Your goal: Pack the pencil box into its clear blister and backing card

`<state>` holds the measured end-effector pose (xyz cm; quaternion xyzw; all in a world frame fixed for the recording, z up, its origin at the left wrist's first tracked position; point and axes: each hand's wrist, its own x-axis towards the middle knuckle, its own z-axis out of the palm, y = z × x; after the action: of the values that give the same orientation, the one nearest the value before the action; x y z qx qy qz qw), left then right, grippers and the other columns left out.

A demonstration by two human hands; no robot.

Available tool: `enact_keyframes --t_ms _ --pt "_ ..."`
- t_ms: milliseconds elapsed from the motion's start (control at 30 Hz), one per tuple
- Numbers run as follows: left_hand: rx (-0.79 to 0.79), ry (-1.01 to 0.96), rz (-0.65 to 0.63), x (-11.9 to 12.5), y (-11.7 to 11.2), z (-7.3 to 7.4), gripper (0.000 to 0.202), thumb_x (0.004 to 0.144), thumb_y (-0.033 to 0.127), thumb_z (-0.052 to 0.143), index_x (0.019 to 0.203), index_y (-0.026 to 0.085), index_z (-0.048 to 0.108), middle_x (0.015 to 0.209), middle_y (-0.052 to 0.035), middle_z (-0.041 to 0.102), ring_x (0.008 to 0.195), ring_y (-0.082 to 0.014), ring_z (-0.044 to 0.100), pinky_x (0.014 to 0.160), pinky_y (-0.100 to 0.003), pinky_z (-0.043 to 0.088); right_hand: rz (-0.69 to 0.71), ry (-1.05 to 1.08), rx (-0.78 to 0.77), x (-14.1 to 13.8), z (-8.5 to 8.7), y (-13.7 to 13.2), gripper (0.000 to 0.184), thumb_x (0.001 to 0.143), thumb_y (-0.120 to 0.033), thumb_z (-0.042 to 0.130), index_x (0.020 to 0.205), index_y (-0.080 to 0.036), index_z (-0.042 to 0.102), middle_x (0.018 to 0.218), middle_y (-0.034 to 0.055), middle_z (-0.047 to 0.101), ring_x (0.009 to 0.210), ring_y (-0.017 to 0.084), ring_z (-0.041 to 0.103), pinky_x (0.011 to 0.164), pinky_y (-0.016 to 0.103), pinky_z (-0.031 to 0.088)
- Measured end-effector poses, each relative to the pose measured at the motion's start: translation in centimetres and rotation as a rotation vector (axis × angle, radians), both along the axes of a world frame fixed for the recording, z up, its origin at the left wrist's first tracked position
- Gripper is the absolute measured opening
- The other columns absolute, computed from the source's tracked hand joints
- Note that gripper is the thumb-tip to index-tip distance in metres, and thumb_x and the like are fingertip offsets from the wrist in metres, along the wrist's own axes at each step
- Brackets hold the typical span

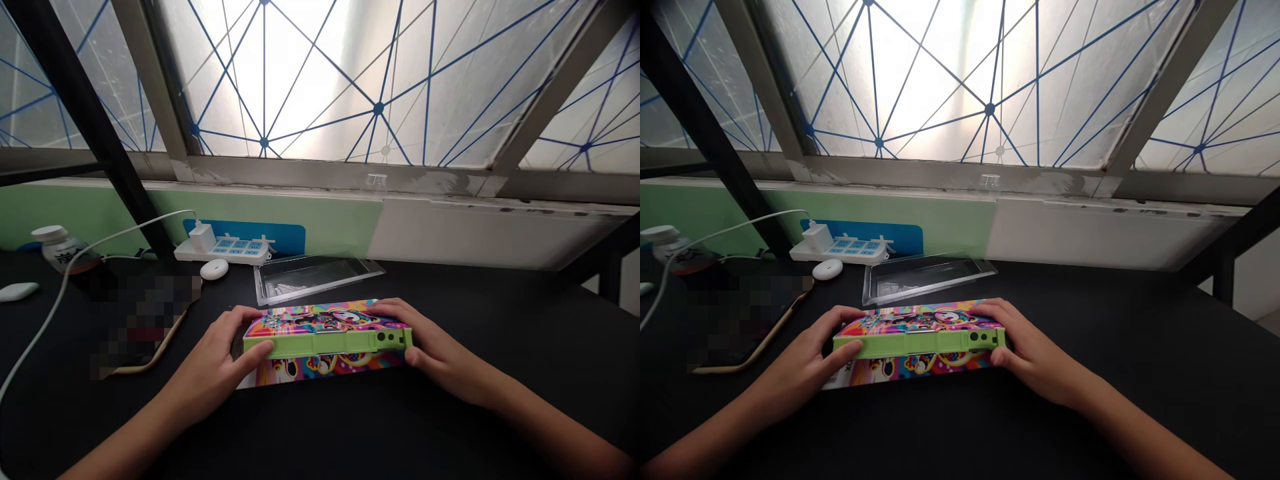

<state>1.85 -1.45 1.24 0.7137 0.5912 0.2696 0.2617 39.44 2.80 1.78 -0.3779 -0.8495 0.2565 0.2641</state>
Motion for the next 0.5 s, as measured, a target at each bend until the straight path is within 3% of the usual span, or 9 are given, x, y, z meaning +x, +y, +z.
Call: enact_keyframes --t_ms 100,233,333,500 --pt "0.064 0.023 -0.028 -0.3 0.1 -0.3 0.052 0.095 0.061 0.047 0.135 0.028 0.054 0.132 -0.0091 0.061 0.120 -0.0316 0.059 0.100 -0.046 0.049 -0.108 -0.043 -0.027 0.1 -0.3 -0.3 0.061 0.084 -0.057 0.068 0.135 -0.029 0.053 0.131 0.0117 0.062 0.114 0.033 0.063 0.093 0.044 0.054" --pt "0.159 0.103 -0.145 -0.3 0.3 -0.5 0.046 0.096 0.057 0.050 0.131 0.030 0.061 0.135 -0.0076 0.061 0.123 -0.0321 0.055 0.103 -0.048 0.046 -0.279 0.016 -0.144 -0.6 -0.3 -0.2 0.036 0.093 -0.057 0.053 0.108 -0.025 0.058 0.096 0.0052 0.072 0.082 0.027 0.070 0.068 0.036 0.056" --pt "0.162 0.168 -0.202 0.2 0.5 -0.3 0.038 0.099 0.054 0.046 0.118 0.031 0.069 0.131 -0.0060 0.063 0.120 -0.0320 0.055 0.103 -0.051 0.043 -0.358 0.022 -0.204 -1.5 0.1 0.1 0.038 0.096 -0.061 0.044 0.091 -0.025 0.055 0.084 0.0024 0.072 0.073 0.025 0.068 0.059 0.033 0.052" --pt "0.095 0.127 -0.065 0.4 0.4 -0.3 0.048 0.097 0.060 0.046 0.125 0.025 0.062 0.121 -0.0095 0.064 0.112 -0.0311 0.058 0.096 -0.048 0.048 -0.442 -0.282 -0.076 -2.2 0.3 0.8 0.051 0.096 -0.067 0.036 0.076 -0.025 0.056 0.076 0.0029 0.067 0.069 0.024 0.062 0.064 0.036 0.047"
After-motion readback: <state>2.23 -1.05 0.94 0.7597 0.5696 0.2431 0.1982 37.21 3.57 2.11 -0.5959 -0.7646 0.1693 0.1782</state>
